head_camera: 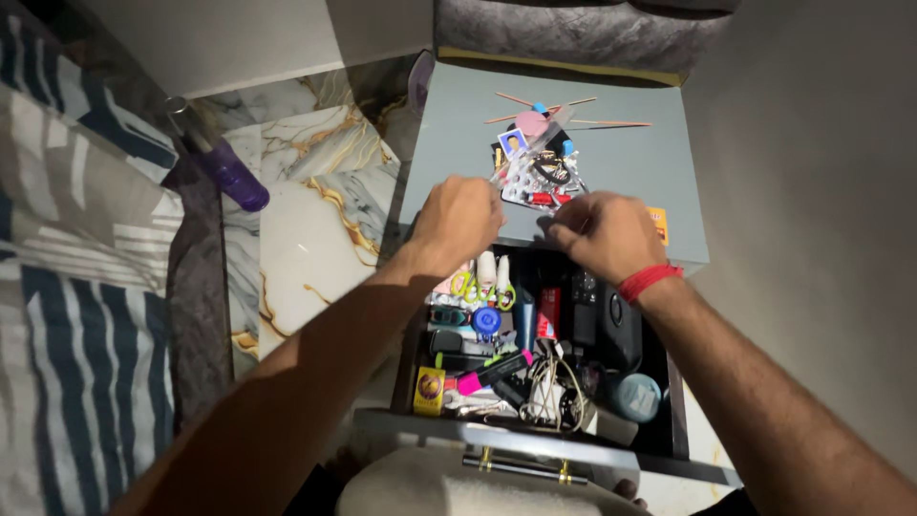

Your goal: The person sits on the floor and organizes a cluttered bedside drawer by moving various small items from the drawer surface into the drawer interior. They handle remote controls, a box of matches, scissors, pens, and other miscellaneous objects, placing them inside the drawer.

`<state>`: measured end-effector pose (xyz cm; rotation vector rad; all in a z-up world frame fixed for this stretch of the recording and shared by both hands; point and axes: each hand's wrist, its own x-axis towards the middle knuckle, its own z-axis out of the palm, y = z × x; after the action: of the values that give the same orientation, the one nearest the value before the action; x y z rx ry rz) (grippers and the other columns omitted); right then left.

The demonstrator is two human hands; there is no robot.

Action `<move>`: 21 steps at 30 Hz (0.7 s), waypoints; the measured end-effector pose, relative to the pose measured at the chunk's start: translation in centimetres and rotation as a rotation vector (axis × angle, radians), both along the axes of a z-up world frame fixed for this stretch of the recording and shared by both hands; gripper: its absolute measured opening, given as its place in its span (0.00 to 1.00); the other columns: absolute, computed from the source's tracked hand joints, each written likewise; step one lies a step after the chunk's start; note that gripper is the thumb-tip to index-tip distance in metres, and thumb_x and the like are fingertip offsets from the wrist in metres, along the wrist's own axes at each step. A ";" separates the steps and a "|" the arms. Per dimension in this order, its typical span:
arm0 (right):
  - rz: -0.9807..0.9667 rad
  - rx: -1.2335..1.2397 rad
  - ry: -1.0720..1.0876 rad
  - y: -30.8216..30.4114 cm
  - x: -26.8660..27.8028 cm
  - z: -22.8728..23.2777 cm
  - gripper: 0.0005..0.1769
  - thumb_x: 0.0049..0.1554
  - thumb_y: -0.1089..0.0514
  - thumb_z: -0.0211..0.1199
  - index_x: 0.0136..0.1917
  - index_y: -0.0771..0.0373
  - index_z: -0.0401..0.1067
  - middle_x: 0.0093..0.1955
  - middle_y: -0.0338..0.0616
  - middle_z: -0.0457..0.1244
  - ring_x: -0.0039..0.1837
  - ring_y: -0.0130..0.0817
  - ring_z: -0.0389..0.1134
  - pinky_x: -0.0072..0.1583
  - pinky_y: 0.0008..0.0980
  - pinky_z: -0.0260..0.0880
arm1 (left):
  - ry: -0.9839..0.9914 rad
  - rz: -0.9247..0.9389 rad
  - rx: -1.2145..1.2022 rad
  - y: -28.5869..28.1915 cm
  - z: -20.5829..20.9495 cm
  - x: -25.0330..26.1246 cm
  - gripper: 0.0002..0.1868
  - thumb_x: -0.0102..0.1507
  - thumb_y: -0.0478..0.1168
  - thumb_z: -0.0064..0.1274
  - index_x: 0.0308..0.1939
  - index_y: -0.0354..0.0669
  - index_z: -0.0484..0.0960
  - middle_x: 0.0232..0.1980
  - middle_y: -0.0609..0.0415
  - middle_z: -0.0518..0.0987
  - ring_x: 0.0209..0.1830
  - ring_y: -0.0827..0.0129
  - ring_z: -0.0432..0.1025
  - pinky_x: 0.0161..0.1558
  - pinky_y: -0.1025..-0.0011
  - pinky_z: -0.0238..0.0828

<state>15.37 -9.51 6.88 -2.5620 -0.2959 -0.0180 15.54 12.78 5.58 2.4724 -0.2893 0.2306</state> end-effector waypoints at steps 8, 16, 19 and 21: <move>0.069 -0.174 -0.248 -0.9 3.0 -1.0 0.14 0.54 0.48 0.69 0.50 0.55 0.82 0.44 0.48 0.70 0.45 0.50 0.72 0.49 0.48 0.72 | -0.169 -0.202 0.345 -1.4 -1.9 4.5 0.17 0.56 0.41 0.62 0.46 0.37 0.84 0.48 0.36 0.79 0.41 0.45 0.78 0.41 0.53 0.77; 0.030 -0.211 -0.243 -2.2 4.6 -1.5 0.12 0.57 0.49 0.67 0.50 0.55 0.82 0.45 0.49 0.70 0.47 0.51 0.72 0.51 0.48 0.72 | -0.532 -0.419 0.713 0.1 -3.0 6.5 0.07 0.55 0.33 0.52 0.30 0.31 0.82 0.37 0.44 0.79 0.38 0.56 0.77 0.30 0.62 0.77; -0.005 -0.284 -0.243 -2.5 4.6 -1.3 0.12 0.56 0.49 0.67 0.49 0.54 0.83 0.45 0.49 0.70 0.47 0.52 0.71 0.50 0.49 0.72 | -0.593 -0.465 0.774 0.4 -2.6 6.6 0.07 0.55 0.34 0.53 0.30 0.31 0.83 0.36 0.46 0.79 0.38 0.57 0.77 0.27 0.64 0.76; -0.023 -0.289 -0.268 -3.0 4.5 -1.3 0.11 0.56 0.49 0.67 0.49 0.53 0.83 0.46 0.49 0.70 0.47 0.53 0.71 0.51 0.48 0.72 | -0.616 -0.466 0.779 0.6 -2.2 6.3 0.07 0.55 0.34 0.53 0.30 0.32 0.83 0.35 0.46 0.78 0.38 0.58 0.76 0.27 0.64 0.76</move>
<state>19.88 -12.51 5.61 -2.8517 -0.3952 -0.3538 21.85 13.43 3.33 2.8964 -1.4221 0.7976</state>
